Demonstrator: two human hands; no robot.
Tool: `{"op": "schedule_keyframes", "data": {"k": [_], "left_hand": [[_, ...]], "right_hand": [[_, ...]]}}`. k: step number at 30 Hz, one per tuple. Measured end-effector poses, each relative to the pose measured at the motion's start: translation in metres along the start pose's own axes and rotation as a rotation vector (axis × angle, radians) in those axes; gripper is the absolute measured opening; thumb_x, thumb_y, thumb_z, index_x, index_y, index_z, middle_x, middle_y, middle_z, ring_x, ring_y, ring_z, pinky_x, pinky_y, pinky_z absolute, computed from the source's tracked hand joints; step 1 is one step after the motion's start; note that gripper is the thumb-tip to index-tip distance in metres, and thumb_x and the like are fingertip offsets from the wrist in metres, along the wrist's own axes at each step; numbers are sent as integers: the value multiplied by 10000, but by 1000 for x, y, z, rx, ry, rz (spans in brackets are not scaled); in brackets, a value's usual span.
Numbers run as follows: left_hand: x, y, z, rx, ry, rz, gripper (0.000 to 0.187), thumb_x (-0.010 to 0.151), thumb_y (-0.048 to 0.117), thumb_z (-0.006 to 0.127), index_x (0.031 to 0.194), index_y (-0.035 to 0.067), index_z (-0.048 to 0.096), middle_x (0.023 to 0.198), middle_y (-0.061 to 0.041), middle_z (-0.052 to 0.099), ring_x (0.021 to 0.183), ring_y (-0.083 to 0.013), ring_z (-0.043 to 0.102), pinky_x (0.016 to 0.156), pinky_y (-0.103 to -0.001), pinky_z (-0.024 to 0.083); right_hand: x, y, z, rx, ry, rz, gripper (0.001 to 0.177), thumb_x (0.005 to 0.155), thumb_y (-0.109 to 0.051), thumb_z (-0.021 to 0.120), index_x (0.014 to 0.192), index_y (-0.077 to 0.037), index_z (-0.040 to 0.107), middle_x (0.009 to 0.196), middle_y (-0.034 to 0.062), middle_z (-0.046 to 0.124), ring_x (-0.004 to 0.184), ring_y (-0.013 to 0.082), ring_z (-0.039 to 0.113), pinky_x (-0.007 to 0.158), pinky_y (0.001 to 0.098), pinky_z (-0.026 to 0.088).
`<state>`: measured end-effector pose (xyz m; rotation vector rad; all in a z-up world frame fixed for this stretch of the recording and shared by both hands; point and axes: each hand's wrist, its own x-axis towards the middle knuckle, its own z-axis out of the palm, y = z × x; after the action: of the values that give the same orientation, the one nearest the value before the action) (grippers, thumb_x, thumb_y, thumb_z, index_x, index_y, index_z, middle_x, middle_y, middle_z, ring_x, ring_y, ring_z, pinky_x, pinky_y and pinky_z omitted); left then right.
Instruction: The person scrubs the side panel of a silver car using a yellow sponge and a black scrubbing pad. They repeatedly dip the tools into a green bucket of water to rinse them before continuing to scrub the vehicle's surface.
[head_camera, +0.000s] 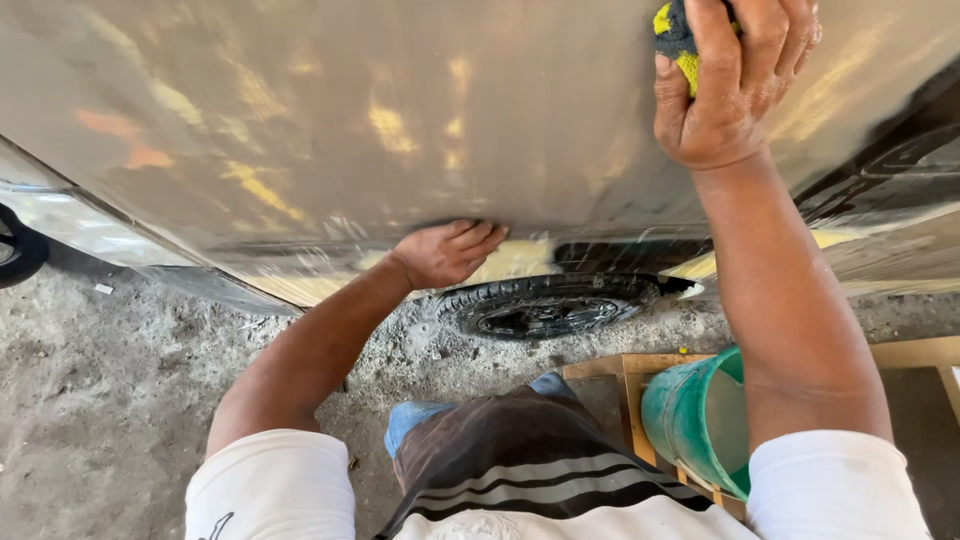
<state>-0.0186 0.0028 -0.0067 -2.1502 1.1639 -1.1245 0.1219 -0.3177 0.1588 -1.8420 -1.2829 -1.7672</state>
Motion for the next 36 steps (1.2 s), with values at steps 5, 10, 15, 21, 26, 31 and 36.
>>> {"op": "schedule_keyframes", "data": {"k": [5, 10, 15, 21, 26, 31, 36], "left_hand": [[24, -58, -33, -19, 35, 65, 345, 952, 176, 736, 1259, 20, 720, 1469, -147, 559, 1272, -216, 595, 1015, -325, 556], [68, -133, -118, -6, 286, -396, 254, 999, 175, 813, 1204, 45, 741, 1419, -98, 603, 1205, -230, 621, 948, -340, 569], [-1, -46, -21, 93, 222, -62, 226, 981, 127, 778, 1197, 74, 738, 1465, -94, 591, 1267, -191, 600, 1034, -321, 548], [-20, -33, -8, -112, -51, 161, 344, 938, 252, 664, 1181, 15, 719, 1418, -120, 627, 1178, -185, 673, 1013, -332, 565], [51, -125, -104, 317, 249, -160, 241, 1115, 152, 680, 1308, 7, 676, 1385, -178, 621, 1179, -227, 691, 1008, -373, 565], [18, -83, -35, 325, 279, -207, 269, 1107, 156, 708, 1346, 37, 682, 1563, -179, 504, 1368, -229, 610, 1078, -295, 540], [0, -18, 6, 230, -136, 264, 245, 989, 203, 650, 1185, 67, 706, 1541, -125, 542, 1348, -236, 570, 1083, -334, 542]], "right_hand": [[1, -7, 3, -1, 19, -2, 449, 1123, -336, 627, 1506, -112, 562, 1493, 122, 505, 1404, 351, 455, 1141, 585, 353], [-2, -16, -2, -18, -63, 132, 446, 1159, -326, 573, 1549, -115, 524, 1534, 120, 457, 1446, 358, 412, 1192, 592, 309], [-8, -14, 0, -38, -73, 157, 425, 1202, -343, 585, 1558, -121, 521, 1546, 114, 435, 1456, 356, 393, 1165, 572, 292], [-6, -13, 5, -68, -13, 137, 430, 1195, -366, 571, 1544, -123, 514, 1538, 114, 433, 1445, 349, 394, 1198, 591, 312], [3, -21, -1, -25, -50, 129, 419, 1213, -340, 545, 1553, -99, 500, 1551, 130, 446, 1454, 356, 414, 1199, 577, 337], [0, -21, 2, -65, -8, 132, 433, 1194, -330, 550, 1534, -65, 510, 1521, 142, 463, 1431, 360, 435, 1185, 574, 342], [-10, -17, 9, -87, 10, 161, 437, 1176, -350, 560, 1518, -82, 515, 1515, 127, 453, 1418, 355, 414, 1201, 575, 309]]}}
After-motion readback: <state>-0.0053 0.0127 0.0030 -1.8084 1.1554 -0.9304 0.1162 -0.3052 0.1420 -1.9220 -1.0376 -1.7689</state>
